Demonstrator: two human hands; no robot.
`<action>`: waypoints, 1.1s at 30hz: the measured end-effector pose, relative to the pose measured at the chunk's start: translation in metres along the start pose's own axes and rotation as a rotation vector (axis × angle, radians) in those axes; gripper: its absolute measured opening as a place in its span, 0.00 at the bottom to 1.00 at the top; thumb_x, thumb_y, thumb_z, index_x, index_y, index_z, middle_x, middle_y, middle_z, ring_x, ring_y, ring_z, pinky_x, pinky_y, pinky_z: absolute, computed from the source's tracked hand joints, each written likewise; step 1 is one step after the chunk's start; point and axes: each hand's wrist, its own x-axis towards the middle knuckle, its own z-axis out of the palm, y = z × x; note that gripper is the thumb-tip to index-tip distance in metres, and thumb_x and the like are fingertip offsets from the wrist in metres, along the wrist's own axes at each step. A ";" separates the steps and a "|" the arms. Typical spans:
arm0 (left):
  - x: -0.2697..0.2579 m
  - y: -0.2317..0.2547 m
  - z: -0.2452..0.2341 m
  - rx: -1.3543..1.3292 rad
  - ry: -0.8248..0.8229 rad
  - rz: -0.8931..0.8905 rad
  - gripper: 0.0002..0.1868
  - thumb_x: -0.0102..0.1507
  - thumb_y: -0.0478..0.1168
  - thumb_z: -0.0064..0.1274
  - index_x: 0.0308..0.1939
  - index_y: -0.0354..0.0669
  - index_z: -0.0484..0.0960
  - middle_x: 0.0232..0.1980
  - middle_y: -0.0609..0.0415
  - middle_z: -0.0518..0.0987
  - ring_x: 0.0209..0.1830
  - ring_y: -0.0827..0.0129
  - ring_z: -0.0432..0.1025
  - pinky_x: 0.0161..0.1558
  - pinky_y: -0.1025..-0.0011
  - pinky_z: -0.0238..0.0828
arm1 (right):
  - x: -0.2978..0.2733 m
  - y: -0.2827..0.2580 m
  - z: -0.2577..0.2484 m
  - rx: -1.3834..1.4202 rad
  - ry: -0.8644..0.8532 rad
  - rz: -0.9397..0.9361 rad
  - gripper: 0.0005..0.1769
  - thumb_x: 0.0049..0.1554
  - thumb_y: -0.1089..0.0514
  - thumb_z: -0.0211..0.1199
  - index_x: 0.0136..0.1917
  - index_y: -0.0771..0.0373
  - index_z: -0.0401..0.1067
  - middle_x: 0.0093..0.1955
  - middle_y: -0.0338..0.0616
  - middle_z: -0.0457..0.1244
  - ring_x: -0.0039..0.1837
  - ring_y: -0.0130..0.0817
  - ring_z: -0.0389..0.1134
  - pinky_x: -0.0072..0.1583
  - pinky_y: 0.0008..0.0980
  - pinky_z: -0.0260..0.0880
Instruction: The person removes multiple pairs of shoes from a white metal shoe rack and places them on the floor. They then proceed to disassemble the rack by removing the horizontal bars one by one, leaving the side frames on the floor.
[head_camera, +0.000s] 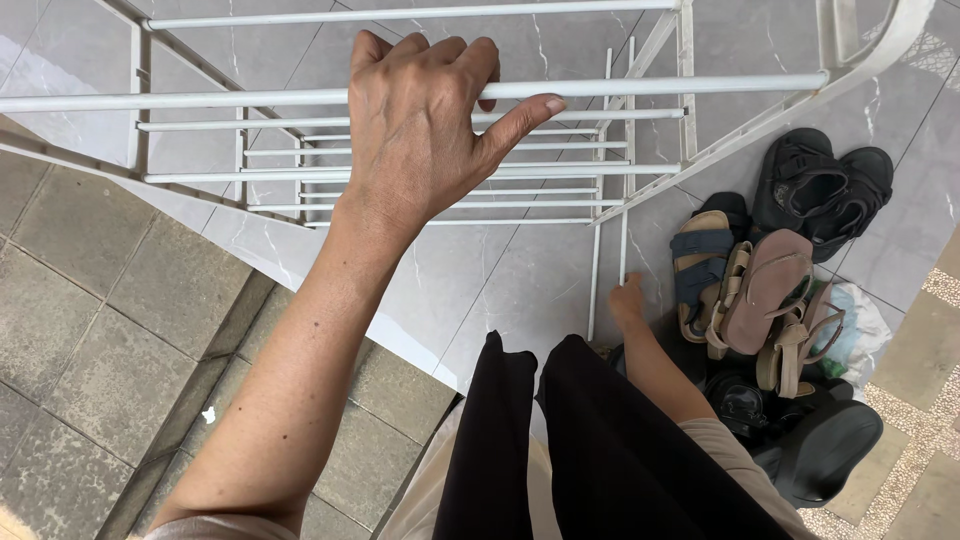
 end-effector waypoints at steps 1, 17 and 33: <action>0.001 -0.001 -0.002 -0.002 -0.018 -0.016 0.33 0.67 0.72 0.58 0.29 0.47 0.84 0.16 0.59 0.71 0.17 0.68 0.65 0.36 0.59 0.60 | 0.002 -0.001 0.001 -0.083 -0.018 0.002 0.21 0.58 0.68 0.51 0.65 0.67 0.58 0.57 0.66 0.64 0.59 0.58 0.68 0.57 0.50 0.68; -0.143 -0.176 -0.145 0.141 0.560 -0.623 0.35 0.71 0.52 0.58 0.75 0.41 0.60 0.77 0.48 0.53 0.80 0.55 0.49 0.79 0.48 0.53 | -0.172 -0.247 -0.093 -0.250 -0.259 -0.385 0.16 0.60 0.50 0.63 0.56 0.60 0.77 0.49 0.46 0.72 0.47 0.43 0.74 0.51 0.40 0.73; -0.148 -0.288 -0.183 -0.268 0.132 -1.198 0.31 0.69 0.60 0.53 0.42 0.28 0.83 0.28 0.47 0.80 0.30 0.59 0.77 0.40 0.63 0.74 | -0.388 -0.622 0.025 -0.363 -0.179 -1.477 0.16 0.60 0.53 0.66 0.53 0.68 0.76 0.53 0.54 0.66 0.58 0.51 0.66 0.61 0.49 0.66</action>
